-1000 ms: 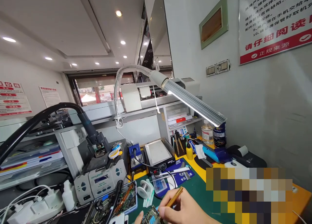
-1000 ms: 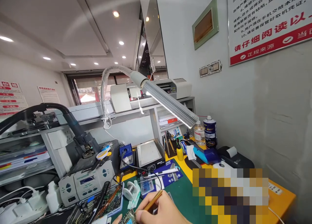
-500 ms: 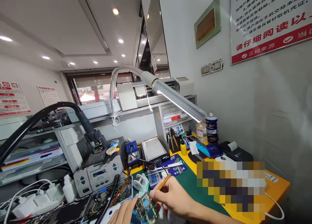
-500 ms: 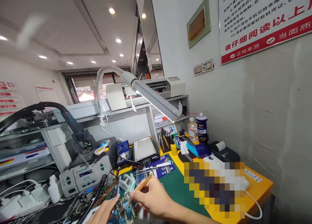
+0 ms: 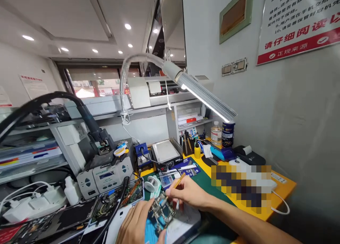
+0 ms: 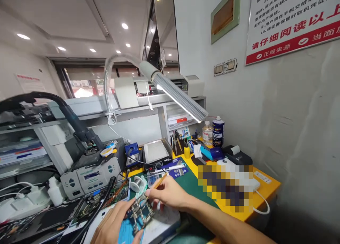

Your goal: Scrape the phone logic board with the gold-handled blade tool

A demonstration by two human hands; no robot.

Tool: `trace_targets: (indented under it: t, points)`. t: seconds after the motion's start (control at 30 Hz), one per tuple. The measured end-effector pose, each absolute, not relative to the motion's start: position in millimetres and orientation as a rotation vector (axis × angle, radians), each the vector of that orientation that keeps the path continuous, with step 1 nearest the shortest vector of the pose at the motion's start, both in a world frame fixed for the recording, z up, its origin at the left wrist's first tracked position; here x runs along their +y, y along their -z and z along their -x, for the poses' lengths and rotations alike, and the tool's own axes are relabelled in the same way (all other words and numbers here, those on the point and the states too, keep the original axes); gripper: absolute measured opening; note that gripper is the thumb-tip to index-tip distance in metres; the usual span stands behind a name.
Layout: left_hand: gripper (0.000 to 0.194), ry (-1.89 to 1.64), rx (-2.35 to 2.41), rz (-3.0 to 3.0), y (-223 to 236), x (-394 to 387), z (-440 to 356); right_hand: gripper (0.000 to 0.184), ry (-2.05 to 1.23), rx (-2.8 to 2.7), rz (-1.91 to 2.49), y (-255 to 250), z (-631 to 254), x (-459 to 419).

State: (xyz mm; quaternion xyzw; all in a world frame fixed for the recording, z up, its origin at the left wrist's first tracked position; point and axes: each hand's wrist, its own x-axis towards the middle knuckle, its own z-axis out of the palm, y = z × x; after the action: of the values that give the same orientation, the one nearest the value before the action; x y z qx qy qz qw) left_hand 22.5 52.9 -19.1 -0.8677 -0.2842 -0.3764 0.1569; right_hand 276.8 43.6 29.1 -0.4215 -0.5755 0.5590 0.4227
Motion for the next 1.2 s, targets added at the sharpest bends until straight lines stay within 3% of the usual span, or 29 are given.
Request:
trace_targets:
  t: [0.1, 0.23, 0.4, 0.67, 1.2]
  points:
    - [0.055, 1.100, -0.837, 2.507, 17, 49, -24, 0.043, -1.410, -1.419, 1.080, -28, -279, 45]
    - [0.048, 1.152, -0.845, 2.519, 17, 47, -27, 0.041, -1.442, -1.341, 1.084, -27, -281, 46]
    - [0.048, 1.203, -0.863, 2.523, 18, 45, -29, 0.048, -1.529, -1.231, 1.035, -29, -280, 41]
    - [0.055, 1.153, -0.968, 2.588, 16, 35, -27, 0.035, -1.403, -1.150, 0.977, -33, -276, 24]
    - [0.057, 1.136, -1.029, 2.681, 6, 26, -29, 0.044, -1.411, -1.152, 1.007, -41, -265, 9]
